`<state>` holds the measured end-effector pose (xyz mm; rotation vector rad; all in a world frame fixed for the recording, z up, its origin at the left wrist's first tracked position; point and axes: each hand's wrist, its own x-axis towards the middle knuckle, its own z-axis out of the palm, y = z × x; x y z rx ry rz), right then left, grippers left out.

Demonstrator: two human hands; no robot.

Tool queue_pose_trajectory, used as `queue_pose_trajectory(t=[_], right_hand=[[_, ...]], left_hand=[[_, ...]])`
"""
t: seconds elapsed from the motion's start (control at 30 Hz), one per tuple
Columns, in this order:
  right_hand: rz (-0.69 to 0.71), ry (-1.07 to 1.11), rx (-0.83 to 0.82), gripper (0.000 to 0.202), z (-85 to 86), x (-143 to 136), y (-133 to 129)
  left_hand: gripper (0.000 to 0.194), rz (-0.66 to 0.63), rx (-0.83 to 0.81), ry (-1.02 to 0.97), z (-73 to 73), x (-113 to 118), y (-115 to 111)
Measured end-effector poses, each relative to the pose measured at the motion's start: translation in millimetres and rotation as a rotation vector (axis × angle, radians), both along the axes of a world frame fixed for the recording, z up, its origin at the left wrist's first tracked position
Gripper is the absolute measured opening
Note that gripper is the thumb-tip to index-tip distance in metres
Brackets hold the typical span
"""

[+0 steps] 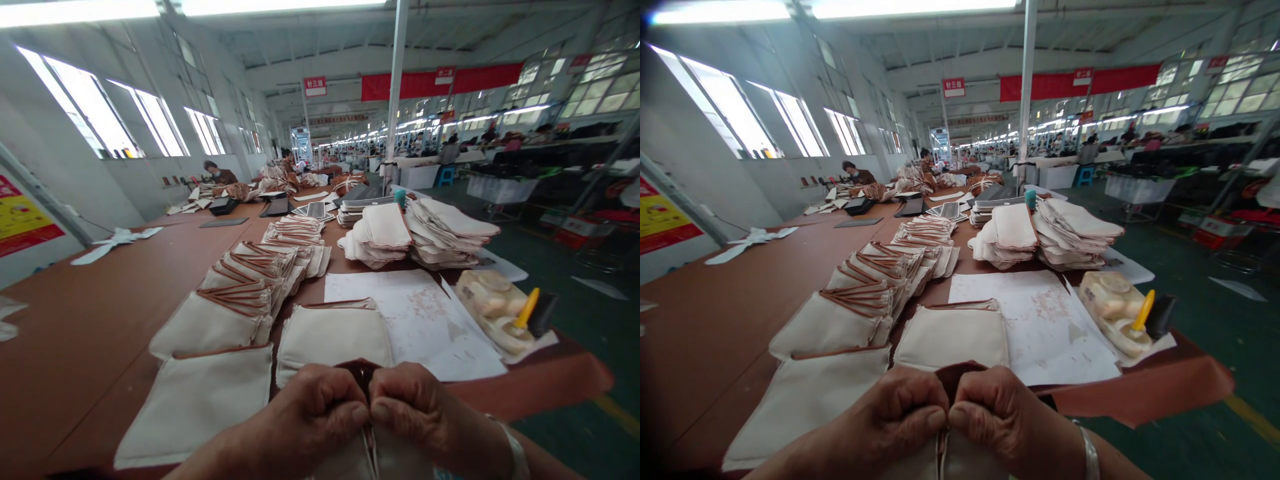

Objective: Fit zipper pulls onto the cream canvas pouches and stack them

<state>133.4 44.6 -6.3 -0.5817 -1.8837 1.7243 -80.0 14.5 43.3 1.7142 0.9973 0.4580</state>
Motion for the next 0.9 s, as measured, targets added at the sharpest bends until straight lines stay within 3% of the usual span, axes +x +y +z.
queue_pose_trajectory(t=[0.17, 0.37, 0.47, 0.63, 0.8, 0.9], right_hand=[[-0.011, 0.107, -0.159, 0.047, -15.2, -3, 3], [0.016, -0.050, 0.089, 0.049, 15.7, -1, 11], [0.043, -0.010, 0.038, 0.045, 16.9, -2, 12], [0.065, 0.092, -0.106, 0.038, -3.4, 2, 14], [0.070, 0.099, -0.110, 0.038, -11.2, 1, 14], [0.052, 0.045, -0.011, 0.040, -9.2, -2, 17]], left_hand=[[0.039, 0.004, -0.007, -0.127, -2.8, 2, 0], [0.041, 0.055, 0.150, 0.048, 0.5, 3, 1], [0.046, 0.071, 0.022, -0.012, 2.8, -3, 4], [0.055, 0.132, -0.175, -0.090, 9.4, -18, 7], [0.032, 0.218, -0.338, -0.133, -0.8, -12, 6], [0.020, 0.280, -0.295, -0.090, -12.2, -2, 5]])
